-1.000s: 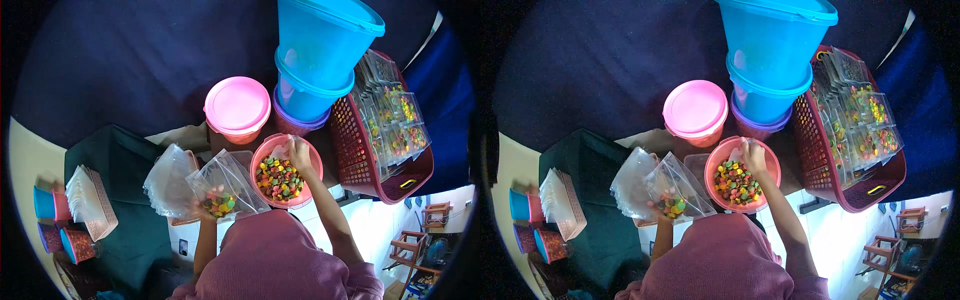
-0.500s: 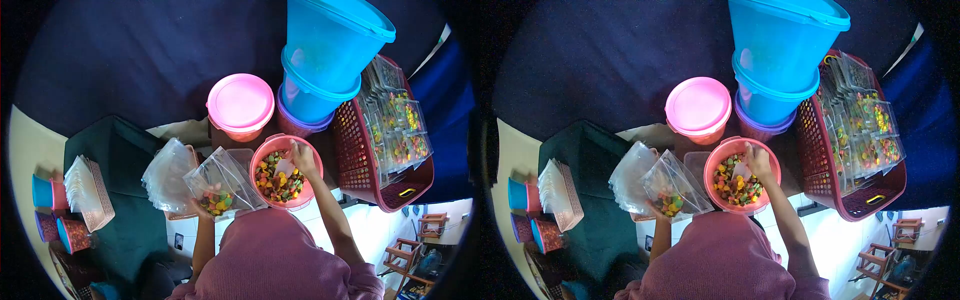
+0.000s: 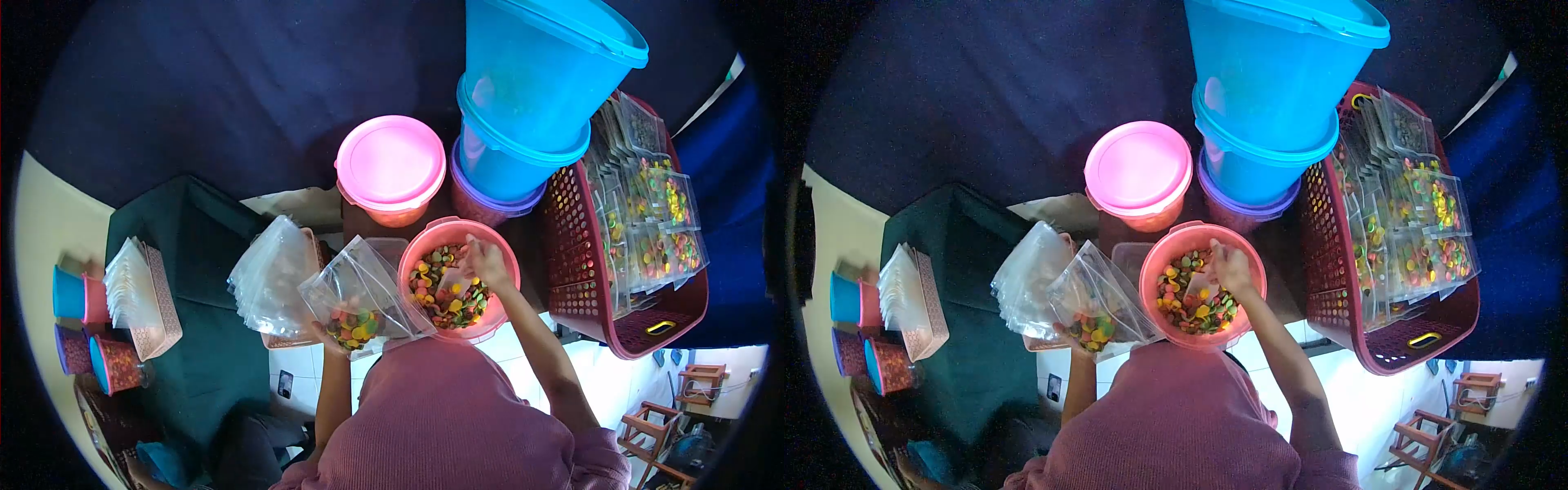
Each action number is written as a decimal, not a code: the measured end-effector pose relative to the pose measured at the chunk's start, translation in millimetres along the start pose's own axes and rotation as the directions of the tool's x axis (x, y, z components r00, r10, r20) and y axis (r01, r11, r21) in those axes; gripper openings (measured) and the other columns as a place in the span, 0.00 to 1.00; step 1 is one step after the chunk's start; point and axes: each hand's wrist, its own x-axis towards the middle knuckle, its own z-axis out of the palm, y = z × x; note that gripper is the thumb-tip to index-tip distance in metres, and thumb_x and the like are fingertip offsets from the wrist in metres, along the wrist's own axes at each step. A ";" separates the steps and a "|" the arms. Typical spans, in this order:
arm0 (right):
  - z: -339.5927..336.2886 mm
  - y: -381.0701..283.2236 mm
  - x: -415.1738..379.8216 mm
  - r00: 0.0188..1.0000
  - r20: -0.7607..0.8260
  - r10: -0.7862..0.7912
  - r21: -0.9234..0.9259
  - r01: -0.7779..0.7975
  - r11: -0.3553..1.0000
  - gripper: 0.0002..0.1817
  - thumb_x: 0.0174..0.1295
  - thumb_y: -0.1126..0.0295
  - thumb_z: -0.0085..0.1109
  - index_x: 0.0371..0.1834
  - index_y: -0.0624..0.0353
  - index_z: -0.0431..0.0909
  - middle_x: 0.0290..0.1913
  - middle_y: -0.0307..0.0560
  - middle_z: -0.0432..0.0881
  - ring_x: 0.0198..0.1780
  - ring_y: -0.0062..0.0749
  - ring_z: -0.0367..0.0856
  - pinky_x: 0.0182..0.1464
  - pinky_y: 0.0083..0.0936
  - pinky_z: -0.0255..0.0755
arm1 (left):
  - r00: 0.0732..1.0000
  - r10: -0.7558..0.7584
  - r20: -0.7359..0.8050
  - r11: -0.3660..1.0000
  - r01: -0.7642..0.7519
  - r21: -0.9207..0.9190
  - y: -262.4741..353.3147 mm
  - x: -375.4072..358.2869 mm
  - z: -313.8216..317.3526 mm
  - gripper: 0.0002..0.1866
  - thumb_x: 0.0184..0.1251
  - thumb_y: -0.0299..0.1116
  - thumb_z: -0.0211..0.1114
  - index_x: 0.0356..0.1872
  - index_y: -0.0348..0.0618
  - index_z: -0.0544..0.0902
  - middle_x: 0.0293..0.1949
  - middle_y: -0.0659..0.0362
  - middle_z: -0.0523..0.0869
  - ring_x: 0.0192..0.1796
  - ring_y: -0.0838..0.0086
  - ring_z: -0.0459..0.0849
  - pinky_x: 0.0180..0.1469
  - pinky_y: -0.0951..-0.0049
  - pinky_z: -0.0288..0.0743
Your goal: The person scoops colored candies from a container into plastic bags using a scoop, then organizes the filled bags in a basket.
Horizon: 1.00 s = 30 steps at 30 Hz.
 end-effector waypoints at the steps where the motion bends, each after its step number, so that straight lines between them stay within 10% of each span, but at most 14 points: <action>1: 2.0 2.3 -0.6 0.999 -0.007 -0.034 0.027 0.034 0.999 0.23 0.60 0.56 0.42 0.20 0.68 0.70 0.10 0.46 0.71 0.13 0.28 0.73 0.15 0.23 0.66 | 0.993 0.067 -0.099 0.996 -0.061 0.066 -2.3 -4.6 -8.4 0.26 0.39 0.63 0.60 0.27 0.51 0.67 0.40 0.58 0.72 0.44 0.56 0.72 0.38 0.52 0.70; 20: -1.7 -12.1 -8.8 0.966 0.227 0.120 -0.290 -0.051 0.956 0.24 0.59 0.53 0.41 0.22 0.65 0.72 0.15 0.47 0.74 0.15 0.26 0.74 0.15 0.21 0.69 | 0.961 0.205 -0.187 0.977 -0.190 0.097 -9.7 -15.9 -19.9 0.27 0.38 0.63 0.61 0.23 0.50 0.66 0.25 0.65 0.68 0.34 0.72 0.69 0.42 0.69 0.65; 23: -4.7 -0.7 -3.7 0.965 0.249 -0.085 -0.359 0.173 0.917 0.25 0.59 0.51 0.41 0.20 0.65 0.72 0.16 0.46 0.74 0.16 0.27 0.74 0.17 0.21 0.70 | 0.964 0.194 -0.181 0.979 -0.180 0.092 -7.9 -11.8 -14.2 0.27 0.38 0.63 0.61 0.24 0.51 0.66 0.26 0.65 0.68 0.35 0.72 0.69 0.43 0.68 0.66; 30: -9.4 -5.1 -2.4 0.946 0.168 0.276 -0.284 -0.222 0.933 0.25 0.58 0.49 0.41 0.28 0.63 0.72 0.14 0.42 0.71 0.15 0.23 0.72 0.17 0.19 0.68 | 0.983 0.072 -0.169 0.992 -0.053 0.111 3.4 -7.3 -15.2 0.26 0.39 0.63 0.60 0.25 0.53 0.66 0.27 0.67 0.68 0.40 0.71 0.69 0.47 0.55 0.65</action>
